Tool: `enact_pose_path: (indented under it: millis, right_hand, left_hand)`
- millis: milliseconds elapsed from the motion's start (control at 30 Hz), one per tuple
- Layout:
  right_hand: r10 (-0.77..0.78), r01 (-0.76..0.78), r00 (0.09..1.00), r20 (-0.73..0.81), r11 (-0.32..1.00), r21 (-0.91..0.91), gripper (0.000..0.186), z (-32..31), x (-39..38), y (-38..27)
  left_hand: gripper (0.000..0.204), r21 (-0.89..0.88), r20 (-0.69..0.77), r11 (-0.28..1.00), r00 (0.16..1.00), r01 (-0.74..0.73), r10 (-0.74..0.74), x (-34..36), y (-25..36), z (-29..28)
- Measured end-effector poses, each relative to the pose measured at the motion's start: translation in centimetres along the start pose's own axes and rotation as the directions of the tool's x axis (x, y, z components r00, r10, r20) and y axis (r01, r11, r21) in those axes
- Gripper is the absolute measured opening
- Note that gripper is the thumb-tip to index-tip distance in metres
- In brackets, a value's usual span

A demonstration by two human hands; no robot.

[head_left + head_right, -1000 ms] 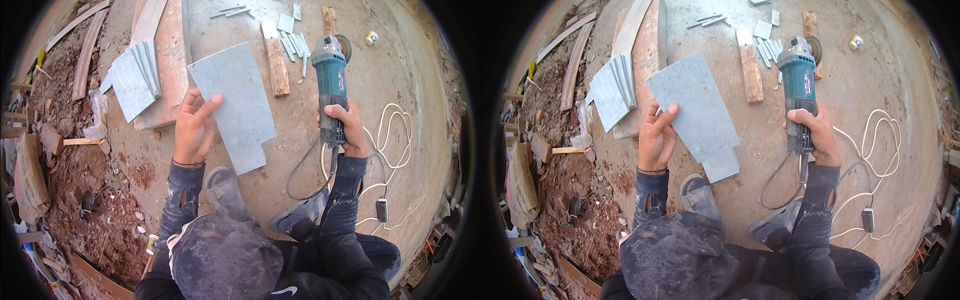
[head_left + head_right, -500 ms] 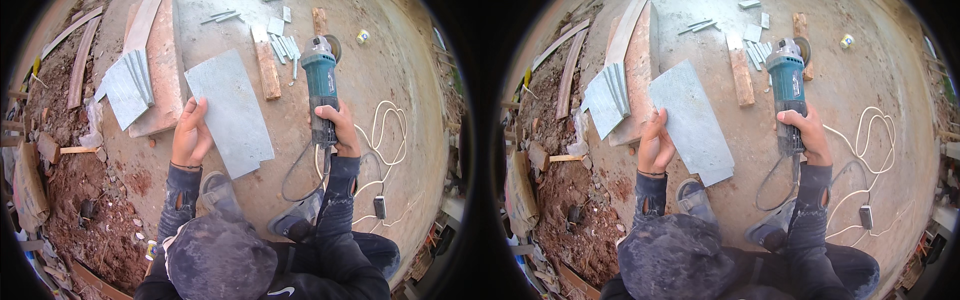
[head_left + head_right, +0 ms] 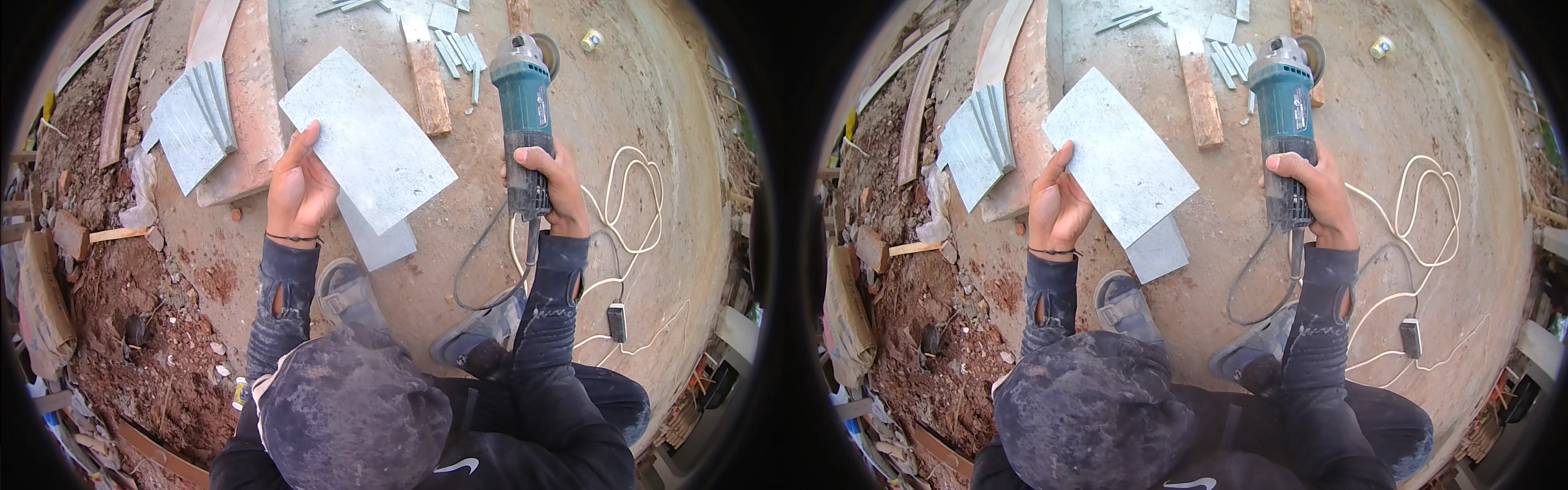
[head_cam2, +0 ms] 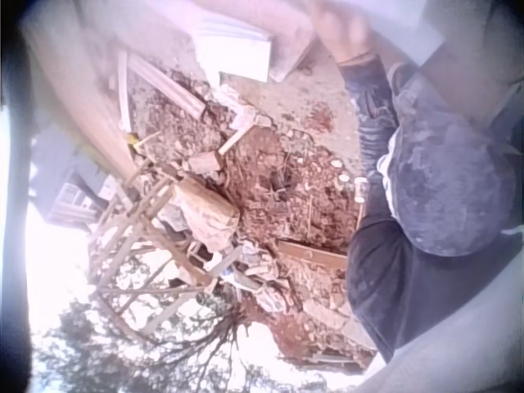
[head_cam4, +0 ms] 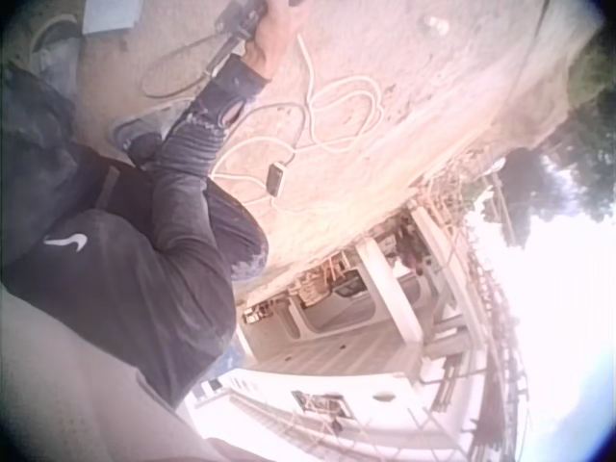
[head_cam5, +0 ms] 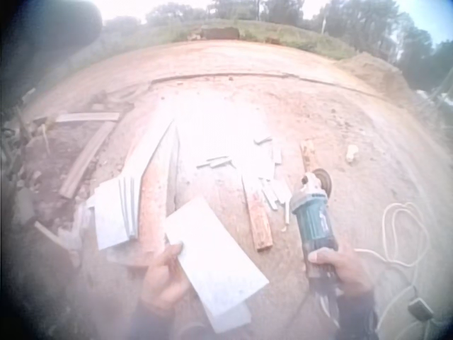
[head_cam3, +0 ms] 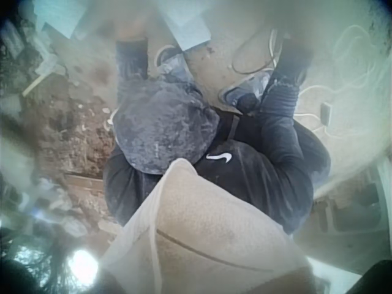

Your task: The person uses an angle grinder to cut small rectangular pieces from larger tiles. The person picks up a tile piece, aligns the grinder, and makes straight cuts while holding the tile in place.

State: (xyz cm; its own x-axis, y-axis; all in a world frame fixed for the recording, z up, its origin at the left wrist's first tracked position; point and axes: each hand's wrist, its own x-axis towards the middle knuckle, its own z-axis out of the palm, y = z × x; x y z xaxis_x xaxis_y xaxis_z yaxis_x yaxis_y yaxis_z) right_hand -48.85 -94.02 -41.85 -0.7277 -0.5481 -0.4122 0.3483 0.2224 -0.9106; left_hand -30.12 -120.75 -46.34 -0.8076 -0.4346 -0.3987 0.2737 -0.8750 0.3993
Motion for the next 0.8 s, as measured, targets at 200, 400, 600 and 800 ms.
enact_pose_path:
  millis: [200,400,600,800]
  right_hand:
    - [-0.011,0.011,1.000,0.005,1.000,0.016,0.037,-0.2,0.0,0.1]
    - [-0.004,0.003,1.000,0.021,0.999,0.039,0.037,0.2,-0.1,-0.3]
    - [0.000,0.000,1.000,0.001,0.999,0.035,0.039,-0.5,0.0,0.0]
    - [-0.003,0.004,1.000,-0.006,0.997,0.083,0.043,-0.3,0.2,0.0]
  left_hand:
    - [0.037,-0.181,0.154,0.978,0.985,0.103,-0.076,0.4,-1.9,-2.2]
    - [0.065,-0.266,0.369,0.937,0.922,0.227,-0.118,-0.9,-5.2,-4.5]
    - [0.081,-0.064,0.234,0.976,0.953,0.210,-0.190,-4.7,-4.2,-3.4]
    - [0.055,0.384,-0.207,0.867,0.945,0.317,-0.254,-4.6,-3.7,-5.1]
